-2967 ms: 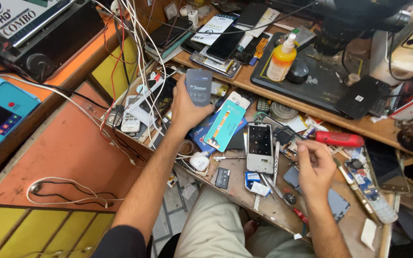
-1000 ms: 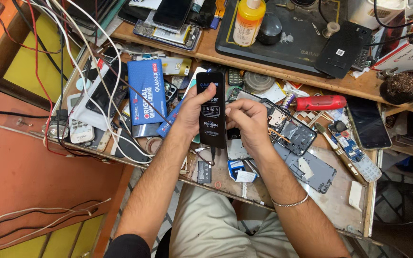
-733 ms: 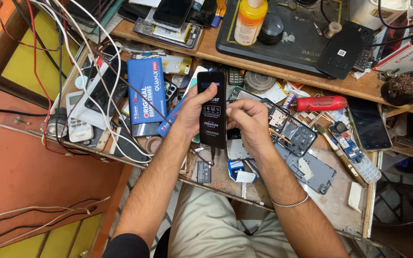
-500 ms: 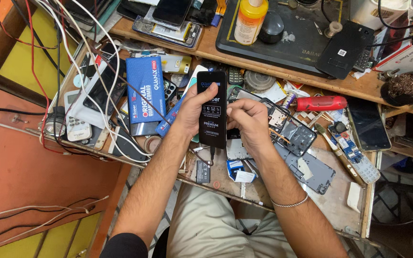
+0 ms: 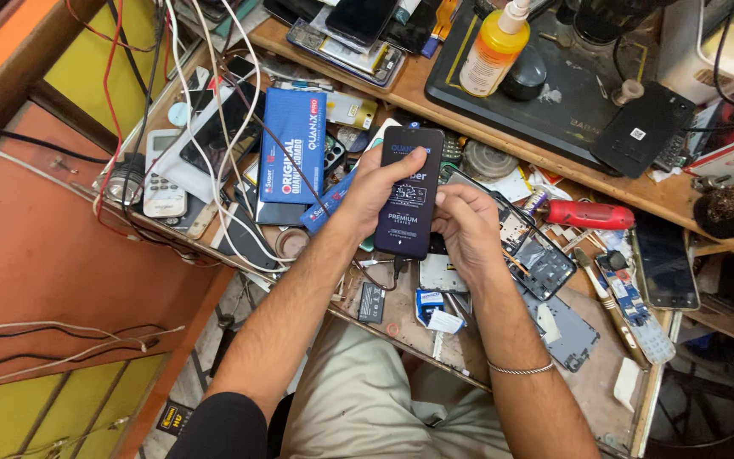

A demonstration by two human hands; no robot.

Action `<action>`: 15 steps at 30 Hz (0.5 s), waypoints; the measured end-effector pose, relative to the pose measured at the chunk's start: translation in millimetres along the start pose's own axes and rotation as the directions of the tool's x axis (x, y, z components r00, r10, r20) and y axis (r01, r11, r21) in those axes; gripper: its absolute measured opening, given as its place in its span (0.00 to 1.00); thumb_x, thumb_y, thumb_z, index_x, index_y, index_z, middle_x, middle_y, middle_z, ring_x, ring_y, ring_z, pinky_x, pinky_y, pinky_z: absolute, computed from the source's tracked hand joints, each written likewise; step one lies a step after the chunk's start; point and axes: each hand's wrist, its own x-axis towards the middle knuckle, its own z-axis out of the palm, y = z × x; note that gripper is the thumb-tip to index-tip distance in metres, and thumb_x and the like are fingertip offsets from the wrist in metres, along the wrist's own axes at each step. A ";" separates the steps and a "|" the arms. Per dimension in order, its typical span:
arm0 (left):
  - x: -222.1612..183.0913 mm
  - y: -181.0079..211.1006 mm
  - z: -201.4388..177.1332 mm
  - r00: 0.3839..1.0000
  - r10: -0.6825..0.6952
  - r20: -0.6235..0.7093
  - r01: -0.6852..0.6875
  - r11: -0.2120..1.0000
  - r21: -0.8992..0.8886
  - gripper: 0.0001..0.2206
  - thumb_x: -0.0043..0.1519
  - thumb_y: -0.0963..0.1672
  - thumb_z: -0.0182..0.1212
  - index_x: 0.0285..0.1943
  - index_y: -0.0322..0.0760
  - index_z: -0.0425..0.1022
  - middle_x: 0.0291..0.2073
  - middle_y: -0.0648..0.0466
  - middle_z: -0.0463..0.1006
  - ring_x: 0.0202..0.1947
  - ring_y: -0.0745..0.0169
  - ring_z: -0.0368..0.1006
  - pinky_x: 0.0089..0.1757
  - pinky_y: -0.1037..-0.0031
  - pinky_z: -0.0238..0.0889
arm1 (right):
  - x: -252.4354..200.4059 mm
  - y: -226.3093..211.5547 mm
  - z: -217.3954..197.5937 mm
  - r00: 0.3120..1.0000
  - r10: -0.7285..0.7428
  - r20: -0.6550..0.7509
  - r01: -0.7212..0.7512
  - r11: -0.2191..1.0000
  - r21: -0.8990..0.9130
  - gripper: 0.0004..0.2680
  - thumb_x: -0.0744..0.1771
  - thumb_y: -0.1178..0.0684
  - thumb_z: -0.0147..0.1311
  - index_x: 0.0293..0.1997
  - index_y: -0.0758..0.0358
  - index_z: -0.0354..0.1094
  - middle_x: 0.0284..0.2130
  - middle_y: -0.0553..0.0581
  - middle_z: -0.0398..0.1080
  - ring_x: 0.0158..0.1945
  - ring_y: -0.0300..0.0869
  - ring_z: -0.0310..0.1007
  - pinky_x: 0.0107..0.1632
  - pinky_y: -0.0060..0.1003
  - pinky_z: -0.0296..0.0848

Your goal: The person uses tweezers to remove a small component from a disassembled smartphone chassis. They then pick up a new battery package, inspect it, and place it back on the cluttered workbench.

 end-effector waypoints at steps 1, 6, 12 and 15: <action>-1.1 0.5 0.1 1.000 -0.006 0.000 0.006 1.000 0.003 0.13 0.63 0.46 0.67 0.49 0.31 0.77 0.33 0.54 0.81 0.30 0.70 0.77 0.32 0.77 0.72 | -0.4 0.1 -0.9 1.000 0.000 0.000 0.000 1.000 -0.001 0.04 0.69 0.62 0.51 0.43 0.70 0.73 0.35 0.59 0.78 0.34 0.41 0.79 0.38 0.35 0.78; -2.7 3.5 3.5 1.000 -0.025 -0.015 0.025 1.000 0.016 0.12 0.63 0.46 0.67 0.49 0.32 0.76 0.33 0.54 0.81 0.29 0.70 0.78 0.31 0.78 0.73 | -1.1 -1.9 -1.0 0.999 -0.006 0.033 0.005 1.000 0.012 0.05 0.69 0.62 0.51 0.43 0.72 0.73 0.36 0.61 0.78 0.34 0.42 0.79 0.39 0.35 0.79; -5.1 5.7 4.3 0.997 -0.078 0.025 0.079 0.996 -0.042 0.12 0.63 0.46 0.66 0.49 0.33 0.76 0.33 0.55 0.80 0.29 0.70 0.77 0.30 0.78 0.72 | -3.1 -4.9 0.4 0.999 -0.014 0.041 0.014 1.000 -0.004 0.05 0.69 0.63 0.52 0.44 0.74 0.73 0.36 0.62 0.78 0.34 0.42 0.79 0.37 0.33 0.79; -4.3 6.3 2.6 0.993 -0.102 0.060 0.107 0.990 -0.094 0.11 0.64 0.45 0.65 0.48 0.34 0.76 0.33 0.55 0.80 0.29 0.70 0.77 0.30 0.78 0.72 | -4.2 -5.6 2.3 0.998 -0.021 0.062 0.020 1.000 0.018 0.04 0.69 0.63 0.53 0.44 0.74 0.73 0.35 0.62 0.78 0.34 0.42 0.79 0.37 0.34 0.80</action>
